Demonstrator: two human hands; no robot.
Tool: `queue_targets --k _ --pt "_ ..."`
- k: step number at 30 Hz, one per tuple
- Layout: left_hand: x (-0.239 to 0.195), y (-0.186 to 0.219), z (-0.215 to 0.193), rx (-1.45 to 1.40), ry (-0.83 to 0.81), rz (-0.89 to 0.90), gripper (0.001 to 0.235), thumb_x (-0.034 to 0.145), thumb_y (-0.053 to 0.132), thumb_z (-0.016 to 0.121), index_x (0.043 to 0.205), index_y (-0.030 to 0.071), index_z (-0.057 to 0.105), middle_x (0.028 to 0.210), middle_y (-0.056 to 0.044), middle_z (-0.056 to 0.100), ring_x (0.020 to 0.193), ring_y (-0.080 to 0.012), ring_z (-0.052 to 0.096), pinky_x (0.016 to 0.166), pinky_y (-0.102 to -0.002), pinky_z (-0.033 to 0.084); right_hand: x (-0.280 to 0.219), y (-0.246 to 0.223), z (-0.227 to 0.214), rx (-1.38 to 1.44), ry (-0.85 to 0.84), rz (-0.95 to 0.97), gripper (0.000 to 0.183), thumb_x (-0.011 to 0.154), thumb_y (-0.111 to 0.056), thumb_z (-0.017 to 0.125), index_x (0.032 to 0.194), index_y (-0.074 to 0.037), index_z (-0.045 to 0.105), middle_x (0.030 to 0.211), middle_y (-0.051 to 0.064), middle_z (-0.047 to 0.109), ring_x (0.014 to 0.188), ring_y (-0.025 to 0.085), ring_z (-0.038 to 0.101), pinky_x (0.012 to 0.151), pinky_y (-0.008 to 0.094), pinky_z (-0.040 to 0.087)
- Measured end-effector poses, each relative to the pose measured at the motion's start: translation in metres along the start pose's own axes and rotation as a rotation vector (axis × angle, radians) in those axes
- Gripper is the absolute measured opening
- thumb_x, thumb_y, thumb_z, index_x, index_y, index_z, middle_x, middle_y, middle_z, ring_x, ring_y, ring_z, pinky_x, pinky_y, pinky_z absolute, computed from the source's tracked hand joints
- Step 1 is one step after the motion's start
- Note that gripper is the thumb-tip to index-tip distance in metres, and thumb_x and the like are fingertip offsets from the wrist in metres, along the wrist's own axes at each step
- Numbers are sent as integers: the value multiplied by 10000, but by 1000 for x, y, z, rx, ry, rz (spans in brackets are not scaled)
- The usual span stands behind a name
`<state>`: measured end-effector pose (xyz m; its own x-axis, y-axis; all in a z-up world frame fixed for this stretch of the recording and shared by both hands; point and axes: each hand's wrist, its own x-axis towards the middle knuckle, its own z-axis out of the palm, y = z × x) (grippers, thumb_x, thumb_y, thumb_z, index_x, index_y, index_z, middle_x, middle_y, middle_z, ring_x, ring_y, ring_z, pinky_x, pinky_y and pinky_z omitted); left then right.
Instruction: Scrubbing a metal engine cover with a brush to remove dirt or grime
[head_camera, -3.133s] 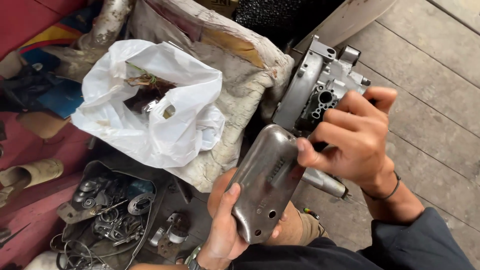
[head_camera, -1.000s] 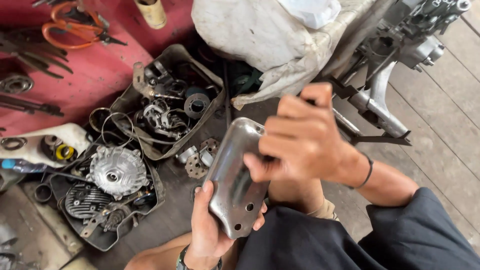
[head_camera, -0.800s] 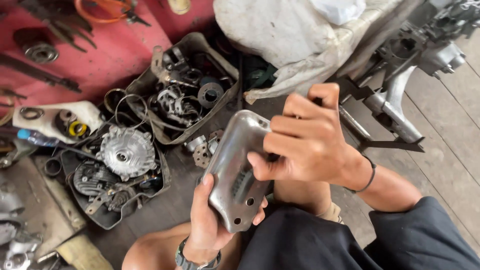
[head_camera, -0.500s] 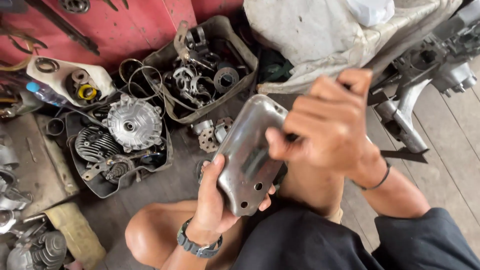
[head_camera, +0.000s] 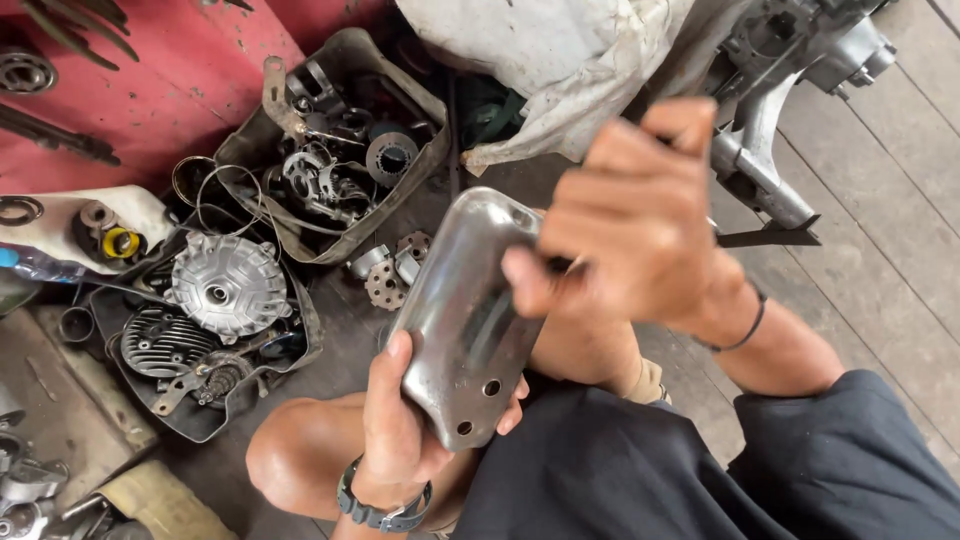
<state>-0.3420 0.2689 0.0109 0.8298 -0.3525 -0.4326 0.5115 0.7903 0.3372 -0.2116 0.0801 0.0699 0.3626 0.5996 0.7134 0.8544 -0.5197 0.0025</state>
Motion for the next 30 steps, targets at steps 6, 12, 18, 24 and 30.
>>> queue_targets --k 6,12,18,24,30 --pt "3 4 -7 -6 -18 89 815 897 583 509 1332 -107 513 927 -322 649 696 -391 642 475 -436 488 14 -10 4 25 21 -98 487 1026 -376 543 595 -191 409 538 -46 429 625 176 399 831 394 248" --pt "-1 18 17 -127 15 19 923 810 565 616 1499 -29 465 981 -321 655 675 -351 669 463 -360 568 31 1 9 51 7 -178 558 1064 -422 520 579 -161 435 540 -16 495 639 225 393 838 430 248" --pt "5 5 2 -149 -103 49 728 962 550 522 1404 -29 504 1073 -260 643 817 -362 642 596 -406 521 -8 35 26 81 -37 -54 617 1128 -473 495 580 -199 567 514 -2 458 565 230 452 1337 457 19" --pt "10 6 0 -133 -124 91 747 948 557 549 1439 -2 485 1142 -231 643 816 -356 647 607 -399 516 18 38 15 -11 -58 -74 635 1110 -346 557 537 -87 469 501 44 398 622 274 436 957 478 273" --pt "14 9 7 -114 -130 152 775 940 541 564 1454 -29 461 1171 -245 627 813 -361 649 599 -414 537 17 42 12 18 -27 -32 603 1094 -317 630 573 -78 443 553 34 419 654 276 404 885 463 266"
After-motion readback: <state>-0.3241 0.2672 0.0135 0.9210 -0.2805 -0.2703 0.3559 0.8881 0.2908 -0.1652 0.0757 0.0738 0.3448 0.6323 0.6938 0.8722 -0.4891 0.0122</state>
